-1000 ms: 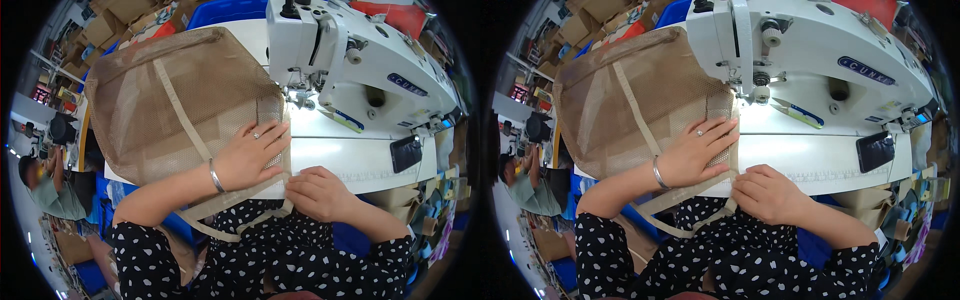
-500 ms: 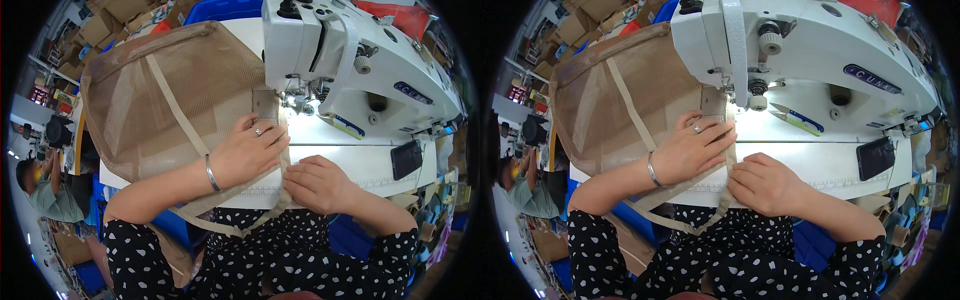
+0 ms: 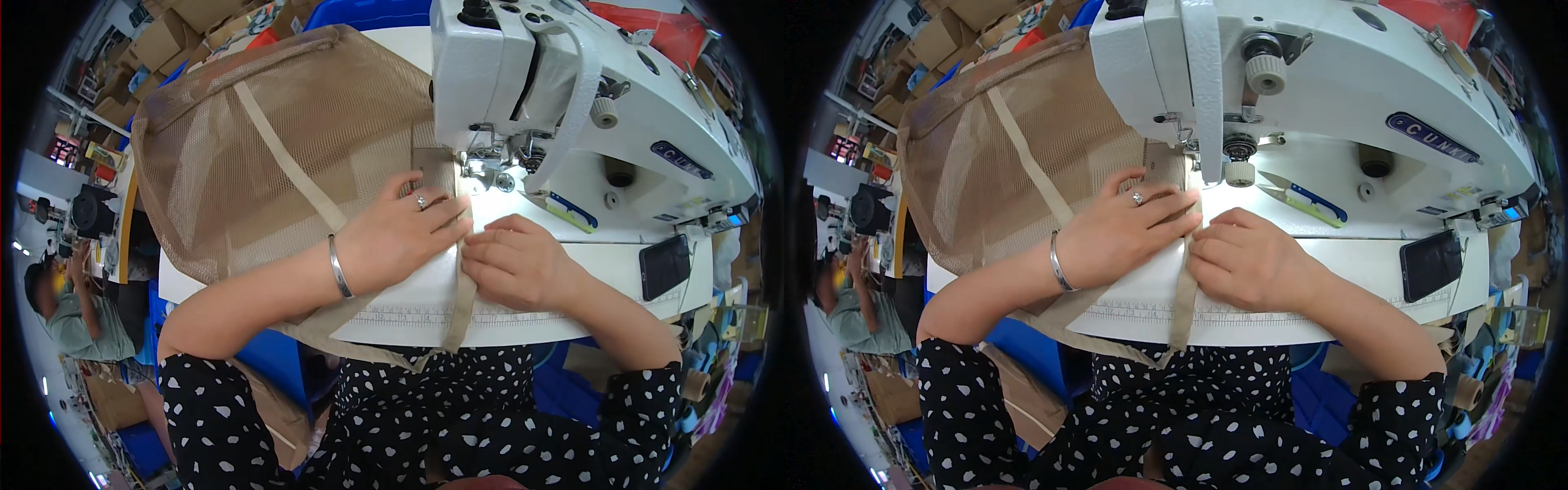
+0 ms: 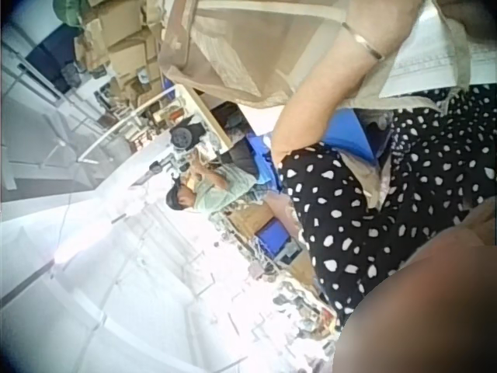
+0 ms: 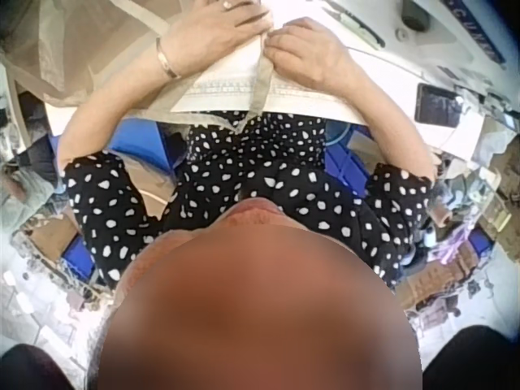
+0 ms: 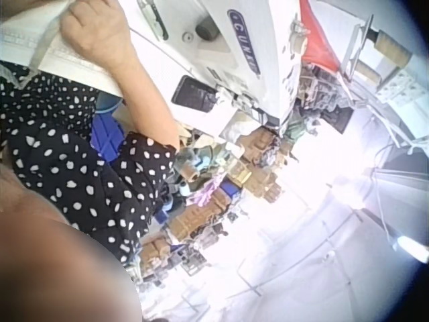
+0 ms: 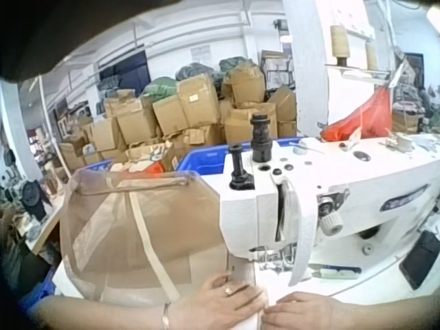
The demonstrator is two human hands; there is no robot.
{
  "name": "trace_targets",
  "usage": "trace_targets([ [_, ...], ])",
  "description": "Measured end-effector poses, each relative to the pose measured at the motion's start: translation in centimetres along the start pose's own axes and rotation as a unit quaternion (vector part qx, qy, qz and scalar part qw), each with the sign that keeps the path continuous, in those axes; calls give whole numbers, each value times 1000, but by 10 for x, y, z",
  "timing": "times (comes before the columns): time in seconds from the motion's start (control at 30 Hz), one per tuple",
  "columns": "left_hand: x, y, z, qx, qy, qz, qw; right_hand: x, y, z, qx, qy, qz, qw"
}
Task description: The person is using an industrial sewing machine to sew a mesh and fabric bag.
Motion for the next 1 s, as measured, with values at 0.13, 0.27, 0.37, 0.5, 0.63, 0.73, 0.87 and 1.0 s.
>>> trace_targets([
  [0.13, -4, -2, 3, -27, -25, 8, 999, 5, -1, 1, 10, 14, 32, 999],
  [0.27, -4, -4, 3, -50, -43, 13, 998, 6, 1, 3, 6, 27, 60, 998],
  [0.37, -2, -4, 2, -56, -46, -1, 997, 6, 3, 4, 2, 9, 75, 997],
  [0.5, 3, -1, -3, -35, -18, -1, 999, 2, 4, 4, 5, -2, 50, 999],
  [0.63, 7, 0, -4, 4, 11, 5, 1000, -1, 4, 4, 5, -4, 35, 999],
  [0.73, 9, 2, -3, 7, 14, 1, 1000, -3, 3, 3, 8, 0, 28, 1000],
  [0.87, 9, 5, -4, -5, 9, 14, 1000, -5, 2, 3, 13, 8, 16, 1000],
  [1.0, 9, 5, -4, -13, 17, 12, 1000, -6, 2, 2, 10, 7, 19, 1000],
])
Point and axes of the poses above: each hand's wrist, its own y-axis away from the middle knuckle, its own z-axis out of the palm, x = y × z, the point moved 3 cm from there along -y, towards the middle knuckle, and after that the axes turned 13 degrees about x, right-handed, at the moved point
